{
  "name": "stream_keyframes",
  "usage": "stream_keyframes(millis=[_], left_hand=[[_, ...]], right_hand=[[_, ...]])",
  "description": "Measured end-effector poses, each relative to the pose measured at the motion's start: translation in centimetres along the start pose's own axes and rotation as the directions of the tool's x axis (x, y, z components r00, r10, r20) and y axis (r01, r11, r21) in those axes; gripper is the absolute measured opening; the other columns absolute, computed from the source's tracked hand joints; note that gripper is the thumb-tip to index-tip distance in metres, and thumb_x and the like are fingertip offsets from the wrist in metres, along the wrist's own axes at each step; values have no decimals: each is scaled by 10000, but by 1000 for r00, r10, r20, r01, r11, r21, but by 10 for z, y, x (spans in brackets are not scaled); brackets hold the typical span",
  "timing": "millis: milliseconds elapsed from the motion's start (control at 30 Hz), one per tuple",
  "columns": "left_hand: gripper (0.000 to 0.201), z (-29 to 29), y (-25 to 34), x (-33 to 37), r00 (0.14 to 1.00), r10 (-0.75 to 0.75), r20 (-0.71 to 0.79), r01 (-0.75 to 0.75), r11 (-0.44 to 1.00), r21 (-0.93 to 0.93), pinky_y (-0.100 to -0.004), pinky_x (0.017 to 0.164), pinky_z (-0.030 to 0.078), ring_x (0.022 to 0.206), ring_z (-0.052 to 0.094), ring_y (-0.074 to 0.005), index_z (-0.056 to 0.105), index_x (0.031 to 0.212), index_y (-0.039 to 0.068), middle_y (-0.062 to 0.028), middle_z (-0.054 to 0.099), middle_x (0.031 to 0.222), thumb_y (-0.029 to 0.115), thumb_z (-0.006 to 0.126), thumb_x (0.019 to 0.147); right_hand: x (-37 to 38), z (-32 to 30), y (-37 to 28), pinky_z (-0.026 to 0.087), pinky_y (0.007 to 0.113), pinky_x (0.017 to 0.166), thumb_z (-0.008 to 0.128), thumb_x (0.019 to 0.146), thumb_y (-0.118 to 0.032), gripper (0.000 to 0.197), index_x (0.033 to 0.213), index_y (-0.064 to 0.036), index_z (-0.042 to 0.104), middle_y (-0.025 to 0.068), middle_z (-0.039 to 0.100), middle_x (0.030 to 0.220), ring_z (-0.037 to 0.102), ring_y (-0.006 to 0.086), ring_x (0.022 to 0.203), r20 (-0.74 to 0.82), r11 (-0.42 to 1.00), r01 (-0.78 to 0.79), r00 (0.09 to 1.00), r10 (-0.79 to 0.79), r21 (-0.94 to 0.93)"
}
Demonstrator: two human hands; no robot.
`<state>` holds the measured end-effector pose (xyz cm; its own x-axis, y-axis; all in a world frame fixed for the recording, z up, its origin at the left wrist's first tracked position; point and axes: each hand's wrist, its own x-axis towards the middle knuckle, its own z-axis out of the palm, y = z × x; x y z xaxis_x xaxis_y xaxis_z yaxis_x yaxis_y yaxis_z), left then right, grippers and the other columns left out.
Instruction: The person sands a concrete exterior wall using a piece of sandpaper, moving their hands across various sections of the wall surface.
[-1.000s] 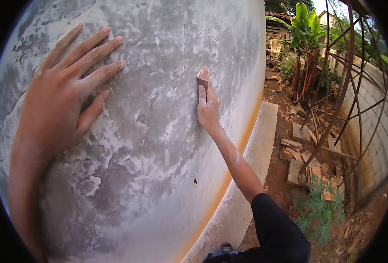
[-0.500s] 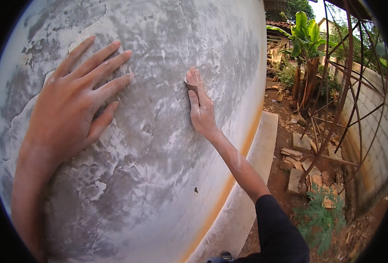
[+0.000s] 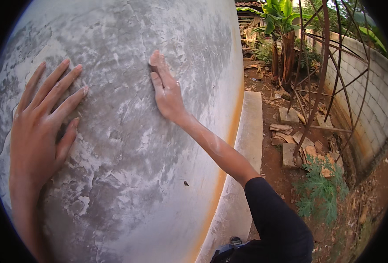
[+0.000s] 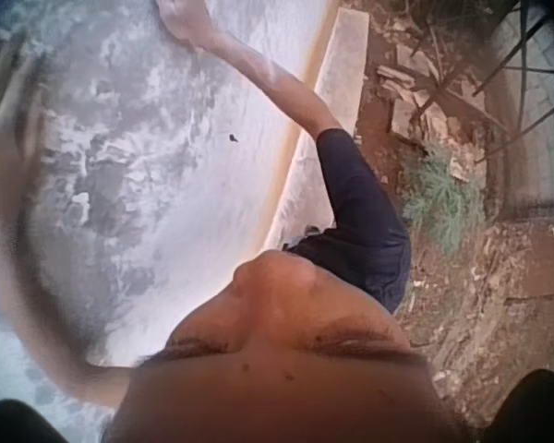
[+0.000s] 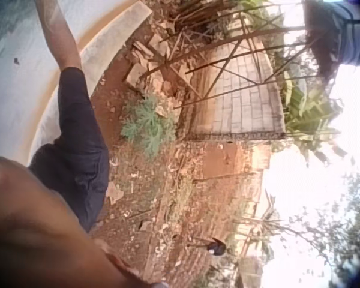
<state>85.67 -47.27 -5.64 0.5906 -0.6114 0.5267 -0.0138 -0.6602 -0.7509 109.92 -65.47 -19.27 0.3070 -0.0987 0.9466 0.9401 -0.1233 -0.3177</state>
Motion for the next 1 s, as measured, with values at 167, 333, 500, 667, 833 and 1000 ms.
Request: stream_keyframes(millis=[167, 333, 500, 667, 833, 1000], left_hand=[[488, 11, -9, -9, 997, -63, -50, 65, 997, 42, -496, 1272, 217, 1513, 316, -317, 680, 1287, 85, -55, 492, 1551, 12, 619, 809], [460, 11, -4, 0, 997, -54, -54, 53, 998, -17, -499, 1264, 226, 1514, 311, -331, 689, 1264, 72, -61, 496, 1547, 27, 627, 811], [418, -10, 3, 1, 999, -27, -31, 25, 998, -60, -494, 1269, 226, 1507, 326, -311, 701, 1229, 73, -60, 508, 1532, 76, 664, 813], [404, -8, 2, 3, 1000, 5, -23, -7, 998, -65, -491, 1277, 216, 1497, 347, -270, 700, 1237, 80, -65, 514, 1523, 92, 658, 836], [397, -14, 3, 9, 998, 42, -38, -45, 996, -78, -501, 1277, 212, 1487, 363, -272, 699, 1243, 81, -73, 526, 1510, 91, 641, 851], [384, -10, -2, 3, 999, 40, -21, -41, 999, -32, -503, 1274, 221, 1476, 383, -265, 698, 1239, 80, -76, 537, 1500, 99, 631, 862]], right_hand=[[58, 1, 23, 191, 433, 1261, 449, 1085, -168, 528, 1597, -166, 319, 76, 271, 1671, 208, 309, 1550, -60, 998, -48, 997, 50, 33], [20, 6, 0, 165, 438, 1268, 418, 1096, -210, 508, 1592, -144, 325, 75, 273, 1669, 190, 304, 1554, 45, 997, 80, 996, -81, 10], [82, -4, 9, 152, 459, 1274, 473, 1078, -188, 543, 1599, -193, 318, 37, 279, 1669, 176, 270, 1560, -60, 1000, -18, 998, 18, 5], [40, 9, 5, 146, 441, 1274, 418, 1094, -202, 517, 1601, -189, 313, 42, 290, 1665, 173, 279, 1561, 34, 997, 62, 998, -61, -40], [136, -13, 29, 217, 435, 1245, 387, 1097, -262, 502, 1564, -77, 364, 116, 326, 1642, 233, 326, 1538, -115, 999, -39, 993, 36, -30], [129, 8, -23, 230, 414, 1247, 382, 1096, -282, 493, 1556, -106, 395, 115, 354, 1629, 250, 314, 1534, -20, 999, 38, 999, -37, 11]])
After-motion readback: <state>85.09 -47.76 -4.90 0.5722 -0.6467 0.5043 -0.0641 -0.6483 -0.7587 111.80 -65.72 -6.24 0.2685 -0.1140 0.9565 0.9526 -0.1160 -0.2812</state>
